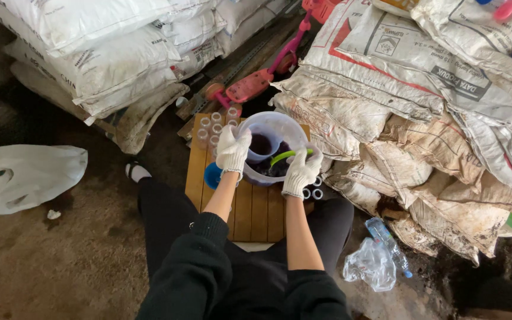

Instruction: Filling small plastic vials with liquid from a bucket using a ladle and funnel

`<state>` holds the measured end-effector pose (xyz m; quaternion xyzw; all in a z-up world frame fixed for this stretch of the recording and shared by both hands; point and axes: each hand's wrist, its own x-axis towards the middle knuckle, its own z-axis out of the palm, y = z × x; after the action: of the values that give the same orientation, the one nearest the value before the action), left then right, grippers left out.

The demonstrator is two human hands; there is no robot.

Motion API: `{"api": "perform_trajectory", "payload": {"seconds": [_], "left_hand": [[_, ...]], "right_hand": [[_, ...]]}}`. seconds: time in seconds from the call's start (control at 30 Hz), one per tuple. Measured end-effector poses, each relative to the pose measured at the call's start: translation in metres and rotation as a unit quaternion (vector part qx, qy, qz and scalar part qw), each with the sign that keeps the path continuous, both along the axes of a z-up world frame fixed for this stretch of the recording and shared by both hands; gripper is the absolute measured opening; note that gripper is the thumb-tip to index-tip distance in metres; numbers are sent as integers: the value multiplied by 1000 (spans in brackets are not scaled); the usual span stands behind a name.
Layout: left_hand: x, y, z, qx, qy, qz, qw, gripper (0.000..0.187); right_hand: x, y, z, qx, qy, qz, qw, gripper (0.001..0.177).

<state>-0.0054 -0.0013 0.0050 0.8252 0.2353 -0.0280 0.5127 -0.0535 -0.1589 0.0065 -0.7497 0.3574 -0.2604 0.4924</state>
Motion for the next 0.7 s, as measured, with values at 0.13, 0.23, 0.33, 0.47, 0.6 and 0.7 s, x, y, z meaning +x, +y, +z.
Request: {"api": "perform_trajectory", "payload": {"seconds": [0.13,0.23,0.33,0.47,0.6,0.7], "left_hand": [[0,-8,-14,-3,-53,20,998,43],[7,-10,-47,37,-113,25,993,43],[19,-15,-72,97,-184,46,977,46],[23,-19,-97,291,-237,72,924,45],[17,-21,-83,288,-163,65,941,51],[19,-12,-63,144,-97,55,983,62]], "right_hand": [[-2,-1,13,121,-94,-113,982,11],[-14,-7,21,173,-138,-149,964,15],[-17,-21,19,212,-195,-162,944,20],[-30,-30,40,199,-218,-172,940,14],[-35,-38,58,192,-249,-157,936,16],[-38,-43,73,183,-294,-139,928,19]]}}
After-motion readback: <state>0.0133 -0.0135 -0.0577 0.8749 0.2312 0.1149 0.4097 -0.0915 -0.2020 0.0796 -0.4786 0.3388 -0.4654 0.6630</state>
